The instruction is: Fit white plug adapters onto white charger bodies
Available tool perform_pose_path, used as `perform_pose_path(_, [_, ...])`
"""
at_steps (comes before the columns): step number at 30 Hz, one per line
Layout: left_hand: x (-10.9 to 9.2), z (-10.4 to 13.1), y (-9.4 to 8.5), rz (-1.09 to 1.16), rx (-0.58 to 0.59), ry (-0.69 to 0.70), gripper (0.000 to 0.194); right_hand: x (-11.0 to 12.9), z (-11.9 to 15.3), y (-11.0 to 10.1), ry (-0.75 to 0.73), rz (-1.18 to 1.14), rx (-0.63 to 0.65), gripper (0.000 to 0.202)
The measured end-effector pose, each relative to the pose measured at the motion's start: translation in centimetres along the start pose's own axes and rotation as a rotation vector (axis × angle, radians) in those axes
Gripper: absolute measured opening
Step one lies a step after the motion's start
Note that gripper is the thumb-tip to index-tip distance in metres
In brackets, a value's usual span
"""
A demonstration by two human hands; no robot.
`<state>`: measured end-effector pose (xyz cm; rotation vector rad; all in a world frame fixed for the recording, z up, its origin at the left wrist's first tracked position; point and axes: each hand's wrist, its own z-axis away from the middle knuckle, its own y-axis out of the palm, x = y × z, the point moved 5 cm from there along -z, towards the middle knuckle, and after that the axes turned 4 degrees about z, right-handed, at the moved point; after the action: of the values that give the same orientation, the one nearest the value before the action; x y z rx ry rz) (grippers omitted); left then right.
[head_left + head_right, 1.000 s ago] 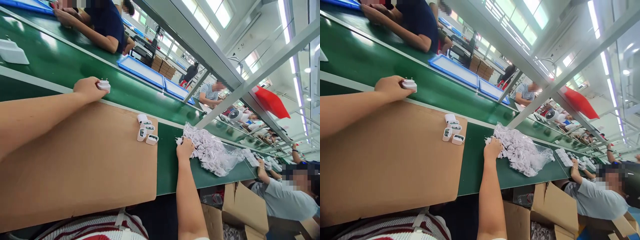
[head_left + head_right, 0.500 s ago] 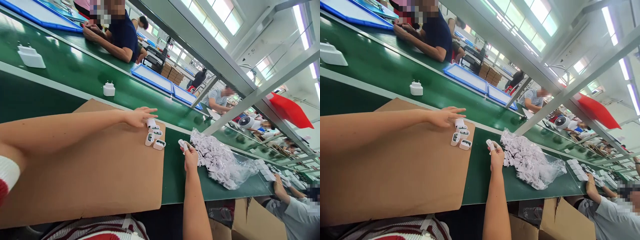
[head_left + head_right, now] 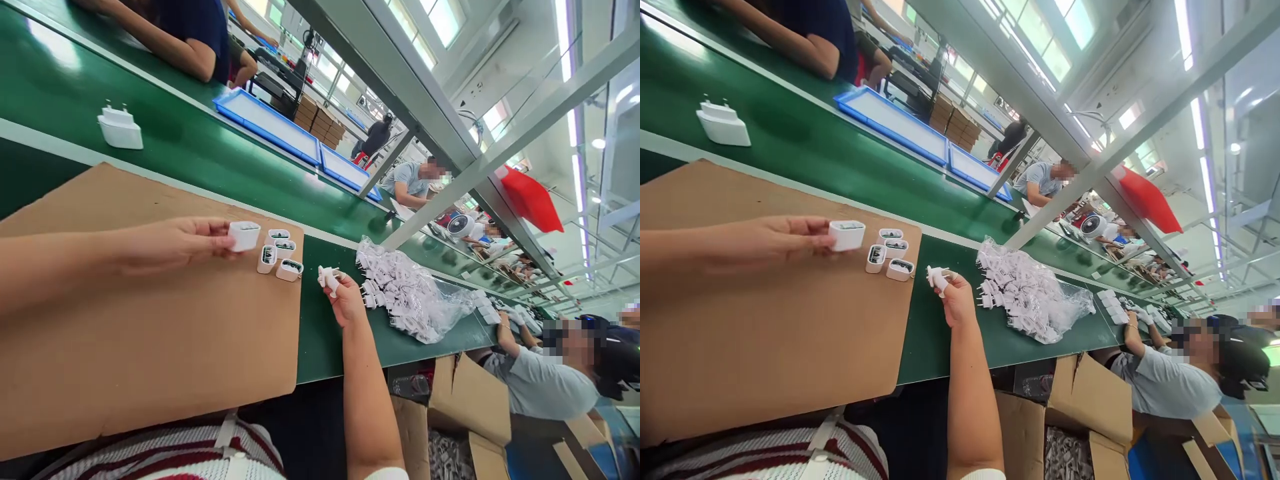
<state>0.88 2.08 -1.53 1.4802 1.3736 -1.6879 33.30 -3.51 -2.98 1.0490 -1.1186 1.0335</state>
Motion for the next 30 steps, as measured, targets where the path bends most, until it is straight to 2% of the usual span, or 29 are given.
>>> perform_pose_path(2, [-0.5, 2.8, 2.8, 0.292, 0.197, -0.134, 0.064, 0.1, 0.2, 0.7, -0.007, 0.036, 0.022, 0.038])
perform_pose_path(3, [-0.8, 3.9, 4.0, 0.389, 0.258, -0.181, 0.065, 0.2, 0.4, 1.1, -0.009, 0.059, 0.038, 0.039])
perform_pose_path(5, [-0.9, 5.0, 5.7, 0.399, 0.263, -0.202, 0.068, 0.5, 1.0, 2.1, -0.012, 0.101, 0.08, 0.04])
perform_pose_path(7, [-0.7, 5.2, 6.5, 0.269, 0.191, -0.134, 0.071, 0.9, 1.8, 3.1, -0.024, 0.124, 0.116, 0.041])
perform_pose_path(11, [-0.4, 5.4, 6.9, 0.006, 0.115, 0.13, 0.056, 1.5, 4.2, 5.4, -0.029, 0.221, 0.227, 0.037])
perform_pose_path(14, [0.2, 5.7, 6.9, -0.06, 0.096, 0.199, 0.05, 2.0, 5.9, 7.3, -0.077, 0.327, 0.334, 0.035])
perform_pose_path(16, [0.7, 5.8, 6.7, -0.064, 0.071, 0.191, 0.053, 2.7, 6.5, 8.1, -0.232, 0.49, 0.304, 0.026])
perform_pose_path(18, [0.9, 5.8, 6.6, -0.057, 0.045, 0.197, 0.05, 3.4, 7.0, 8.9, -0.462, 0.747, 0.253, 0.018])
perform_pose_path(21, [0.8, 5.7, 6.6, -0.031, 0.039, 0.241, 0.042, 3.3, 7.3, 10.3, -0.751, 1.067, 0.285, 0.036])
perform_pose_path(23, [0.7, 5.7, 6.7, -0.014, 0.044, 0.264, 0.039, 2.8, 7.0, 10.9, -0.834, 1.179, 0.334, 0.046])
perform_pose_path(25, [0.7, 5.7, 6.7, 0.006, 0.041, 0.276, 0.037, 2.4, 6.6, 11.3, -0.867, 1.247, 0.371, 0.047])
perform_pose_path(30, [0.6, 5.6, 6.6, 0.028, 0.019, 0.302, 0.035, 2.4, 6.3, 11.7, -0.945, 1.25, 0.457, 0.045])
